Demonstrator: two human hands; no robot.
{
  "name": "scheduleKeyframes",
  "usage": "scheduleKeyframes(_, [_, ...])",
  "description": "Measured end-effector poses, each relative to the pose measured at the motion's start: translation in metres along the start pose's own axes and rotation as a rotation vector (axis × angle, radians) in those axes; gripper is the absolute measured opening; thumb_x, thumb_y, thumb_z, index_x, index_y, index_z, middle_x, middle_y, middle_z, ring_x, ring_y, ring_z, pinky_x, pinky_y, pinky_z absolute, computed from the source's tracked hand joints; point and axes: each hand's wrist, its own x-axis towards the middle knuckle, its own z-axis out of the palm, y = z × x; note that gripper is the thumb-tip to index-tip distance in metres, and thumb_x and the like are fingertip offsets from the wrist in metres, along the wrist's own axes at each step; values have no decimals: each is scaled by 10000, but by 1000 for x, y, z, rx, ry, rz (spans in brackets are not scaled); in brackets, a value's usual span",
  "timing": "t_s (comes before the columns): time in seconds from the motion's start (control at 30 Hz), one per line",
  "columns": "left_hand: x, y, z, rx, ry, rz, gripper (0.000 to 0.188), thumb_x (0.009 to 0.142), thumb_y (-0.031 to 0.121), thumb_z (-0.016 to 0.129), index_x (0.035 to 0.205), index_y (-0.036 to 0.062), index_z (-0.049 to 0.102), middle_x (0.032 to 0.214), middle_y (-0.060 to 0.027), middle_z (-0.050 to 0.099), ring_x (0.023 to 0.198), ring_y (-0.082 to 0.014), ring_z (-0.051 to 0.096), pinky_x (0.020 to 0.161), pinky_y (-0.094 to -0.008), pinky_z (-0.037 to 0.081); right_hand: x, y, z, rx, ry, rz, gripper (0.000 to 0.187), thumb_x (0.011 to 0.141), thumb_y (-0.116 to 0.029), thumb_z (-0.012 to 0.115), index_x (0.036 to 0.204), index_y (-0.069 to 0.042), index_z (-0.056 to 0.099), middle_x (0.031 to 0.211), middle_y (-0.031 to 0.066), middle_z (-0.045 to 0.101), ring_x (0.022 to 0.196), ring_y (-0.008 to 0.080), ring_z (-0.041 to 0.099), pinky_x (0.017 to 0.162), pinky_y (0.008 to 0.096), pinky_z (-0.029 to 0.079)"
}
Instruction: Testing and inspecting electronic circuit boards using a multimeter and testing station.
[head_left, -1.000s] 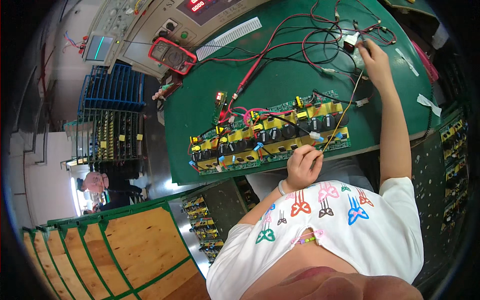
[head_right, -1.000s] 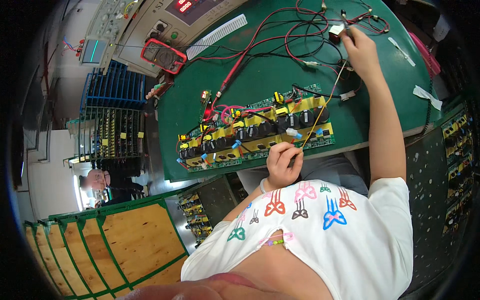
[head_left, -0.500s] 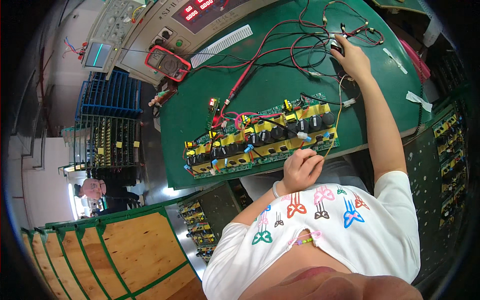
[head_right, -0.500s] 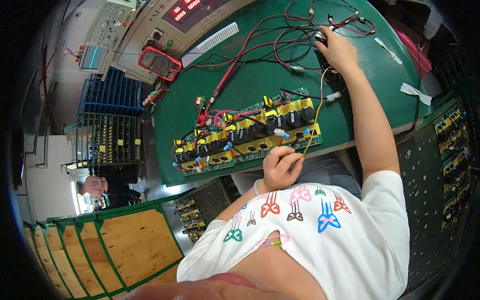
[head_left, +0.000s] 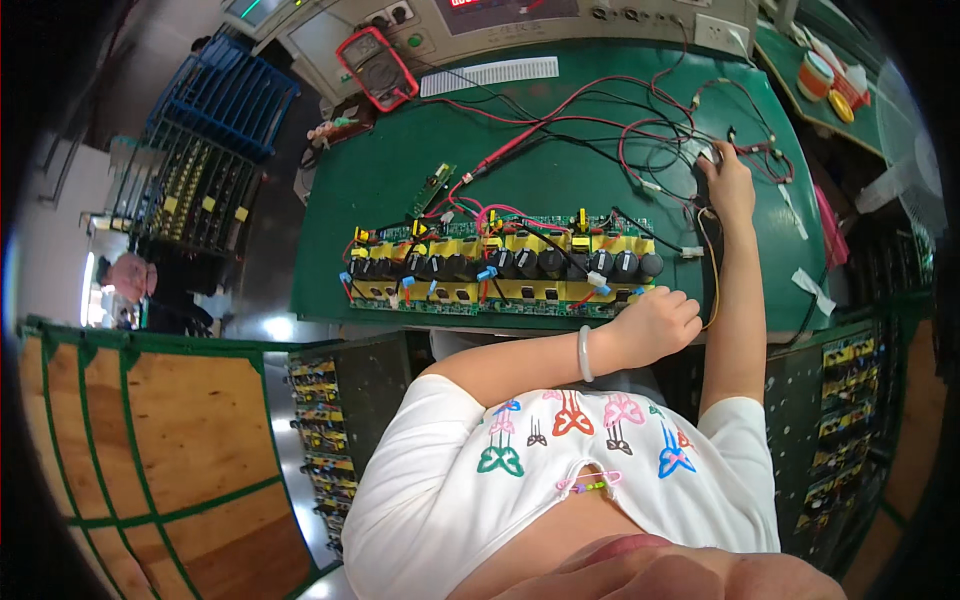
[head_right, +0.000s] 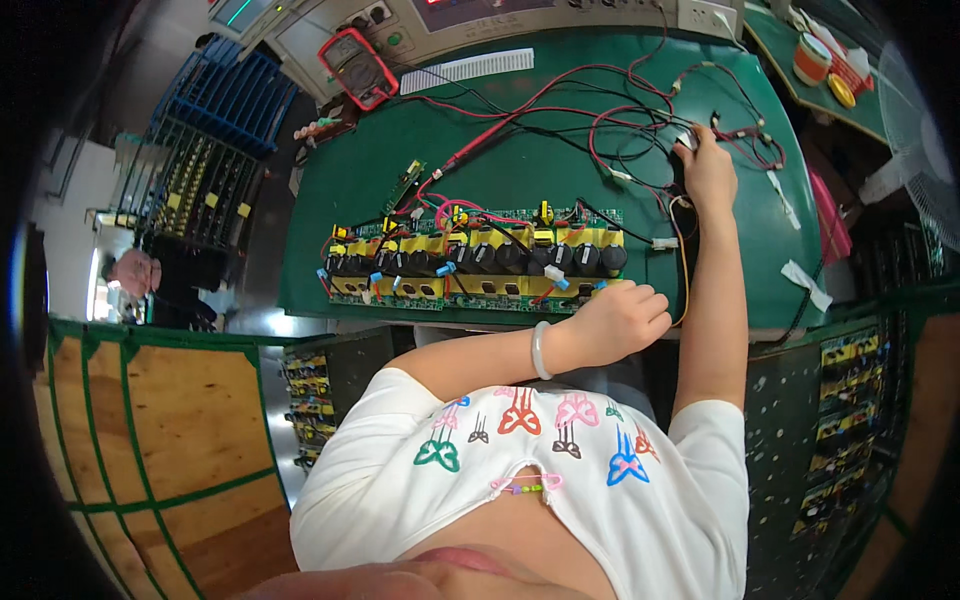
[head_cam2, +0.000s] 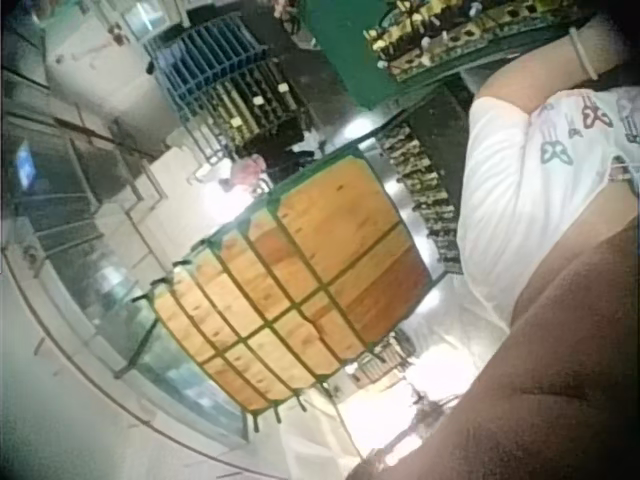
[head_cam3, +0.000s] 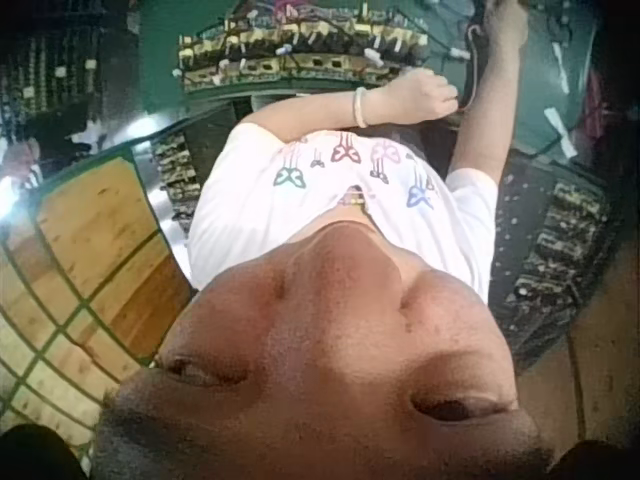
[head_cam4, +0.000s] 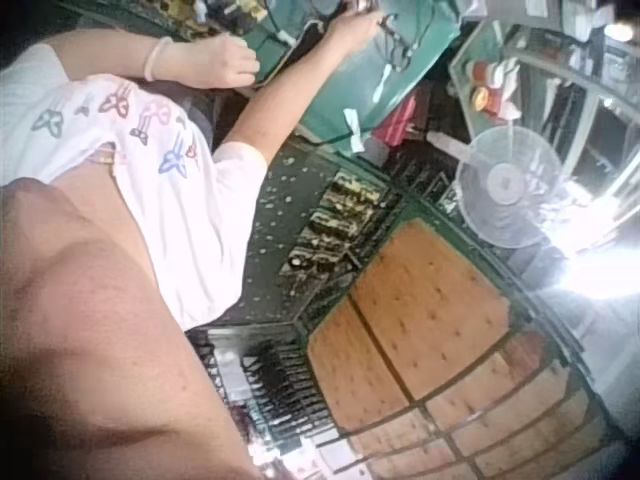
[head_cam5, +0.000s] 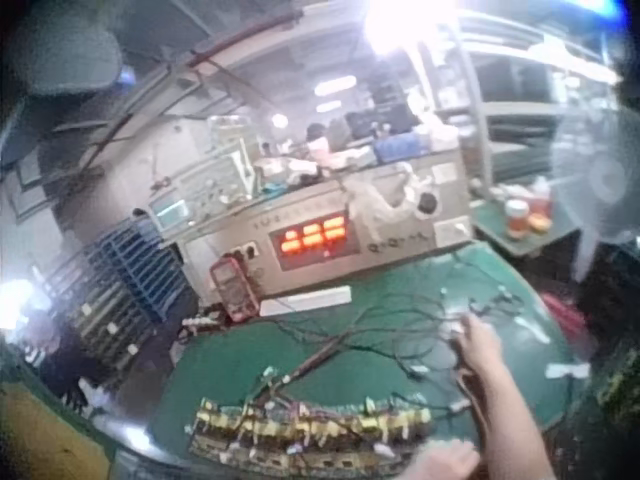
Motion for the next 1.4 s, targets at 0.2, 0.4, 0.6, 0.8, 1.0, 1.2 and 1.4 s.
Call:
scheduleKeyframes(0.2, [-8, 3, -1, -100, 96, -35, 214, 791, 120, 631, 975, 13, 651, 1041, -117, 635, 873, -232, 649, 732, -341, 536, -3, 5, -4, 49, 14, -16, 502, 912, -407, 734, 1350, -197, 606, 1050, 167, 751, 988, 380, 714, 804, 481, 555])
scheduleKeyframes(0.4, [-66, -8, -43, -137, 218, -101, 283, 831, 68, 663, 1108, 20, 690, 1206, -134, 666, 993, -284, 685, 799, -395, 574, -7, 2, -6, 19, 31, -70, 543, 907, -419, 736, 1369, -179, 579, 1084, 177, 746, 1026, 391, 704, 841, 490, 545])
scheduleKeyframes(0.6, [-123, -5, -74, -34, 343, -387, 355, 759, -41, 701, 1101, 50, 706, 1159, -109, 661, 983, -313, 660, 817, -418, 551, -8, 7, -6, 99, 15, -45, 537, 915, -372, 734, 1369, -136, 572, 1022, 173, 740, 964, 367, 707, 831, 466, 543])
scheduleKeyframes(0.8, [-153, -1, -90, 141, 372, -528, 365, 778, -13, 684, 1136, 60, 690, 1181, -96, 643, 1062, -311, 619, 913, -429, 512, -5, 17, -32, 204, 288, -224, 349, 961, -265, 708, 1228, -43, 673, 1022, 116, 691, 933, 237, 656, 788, 363, 524])
scheduleKeyframes(1.0, [-155, -16, -116, 193, 418, -563, 355, 811, -27, 689, 1154, 61, 694, 1211, -98, 651, 1078, -320, 627, 948, -444, 499, -66, -38, -104, 487, -48, -299, 172, 1001, -164, 657, 1058, -11, 712, 945, 73, 690, 778, 162, 621, 726, 298, 505])
scheduleKeyframes(1.2, [-103, -57, -132, 360, 294, -439, 309, 825, 43, 660, 1130, 73, 700, 1219, -77, 655, 1151, -284, 603, 1051, -456, 453, -131, -113, -86, 295, -251, -474, 119, 972, -61, 622, 1065, -21, 685, 997, 166, 697, 874, 331, 676, 760, 392, 528])
scheduleKeyframes(1.4, [-61, -101, -119, 392, -84, -379, 230, 821, 142, 639, 1022, 105, 745, 949, -39, 657, 944, -237, 646, 878, -395, 521, -149, -130, -35, 249, -80, -576, 164, 933, 14, 577, 1089, -15, 616, 999, 176, 616, 969, 393, 586, 840, 479, 480])
